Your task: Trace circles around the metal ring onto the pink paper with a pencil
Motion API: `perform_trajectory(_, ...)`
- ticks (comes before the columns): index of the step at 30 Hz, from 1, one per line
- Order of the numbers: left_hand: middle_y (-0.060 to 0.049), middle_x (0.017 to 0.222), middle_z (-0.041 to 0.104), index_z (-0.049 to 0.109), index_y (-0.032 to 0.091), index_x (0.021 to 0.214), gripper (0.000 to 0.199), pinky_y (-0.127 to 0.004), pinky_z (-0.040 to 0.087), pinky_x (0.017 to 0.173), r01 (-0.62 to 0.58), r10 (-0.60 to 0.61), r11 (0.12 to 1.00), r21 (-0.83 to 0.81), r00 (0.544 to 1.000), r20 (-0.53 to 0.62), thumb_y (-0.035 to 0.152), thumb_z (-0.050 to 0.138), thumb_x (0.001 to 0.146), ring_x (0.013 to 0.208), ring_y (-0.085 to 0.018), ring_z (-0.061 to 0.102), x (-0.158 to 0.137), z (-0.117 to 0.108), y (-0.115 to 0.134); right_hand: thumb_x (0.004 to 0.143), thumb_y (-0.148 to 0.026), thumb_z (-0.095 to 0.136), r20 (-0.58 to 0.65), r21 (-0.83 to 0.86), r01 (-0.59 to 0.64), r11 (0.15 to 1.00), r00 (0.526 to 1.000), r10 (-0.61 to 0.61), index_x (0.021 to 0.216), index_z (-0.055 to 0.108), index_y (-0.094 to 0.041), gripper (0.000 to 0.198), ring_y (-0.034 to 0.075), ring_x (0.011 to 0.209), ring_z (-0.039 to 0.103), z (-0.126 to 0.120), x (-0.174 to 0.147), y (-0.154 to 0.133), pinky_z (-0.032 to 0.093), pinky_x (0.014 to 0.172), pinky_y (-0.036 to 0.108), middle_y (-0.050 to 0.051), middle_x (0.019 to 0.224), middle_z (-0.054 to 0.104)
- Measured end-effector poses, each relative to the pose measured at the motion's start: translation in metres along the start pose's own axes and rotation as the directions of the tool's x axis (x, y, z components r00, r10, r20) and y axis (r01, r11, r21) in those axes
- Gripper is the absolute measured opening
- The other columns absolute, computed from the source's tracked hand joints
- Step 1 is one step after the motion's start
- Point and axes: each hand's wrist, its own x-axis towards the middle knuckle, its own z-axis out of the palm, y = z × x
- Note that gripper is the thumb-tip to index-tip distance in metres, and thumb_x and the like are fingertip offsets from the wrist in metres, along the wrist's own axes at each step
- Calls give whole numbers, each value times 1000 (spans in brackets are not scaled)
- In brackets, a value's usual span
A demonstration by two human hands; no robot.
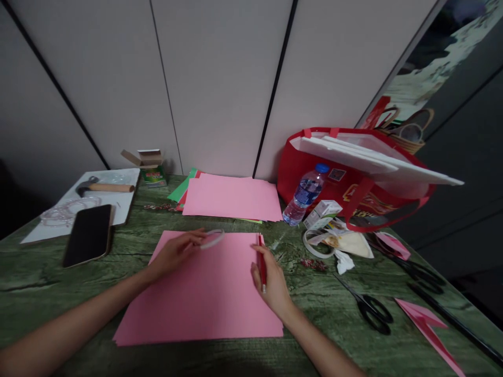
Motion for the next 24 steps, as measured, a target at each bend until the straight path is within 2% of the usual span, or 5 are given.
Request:
perform_trajectory(3,-7,106,64,58,18,88,14,-40,46,90,49,-46,999,3,965,-260,28,49,87,105,-21,59,1,-9,7,82,-20,45,8,17,-7,1000,1000,6,119,48,-20,37,23,104,57,6,1,-5,44,90,38,10,118,57)
perform_trajectory(5,-7,100,64,56,18,85,9,-40,46,91,-31,59,995,99,953,-297,24,51,87,107,-21,57,1,-5,16,81,-18,44,14,34,-18,999,1000,18,119,48,-20,38,22,98,59,9,1,-7,45,87,36,10,117,57)
perform_trajectory(9,-6,95,62,56,16,86,13,-42,42,99,-322,348,887,330,937,-22,11,45,87,113,-21,51,1,32,33,78,-17,42,-15,89,-21,996,1000,22,119,46,-20,41,20,91,61,5,4,-6,47,82,34,9,110,60)
perform_trajectory(14,-8,93,60,56,12,87,15,-49,33,106,-399,301,717,572,917,262,2,47,81,118,-28,46,5,83,33,77,-15,41,-62,122,-39,992,997,46,115,47,-20,39,21,99,59,-5,7,4,46,88,36,9,107,60)
perform_trajectory(24,-9,100,59,55,13,87,5,-46,38,103,-345,216,705,619,936,277,9,53,84,120,-28,45,14,97,26,81,-15,41,-3,209,-84,974,996,87,112,49,-20,32,19,97,61,-11,11,23,45,92,36,8,108,61)
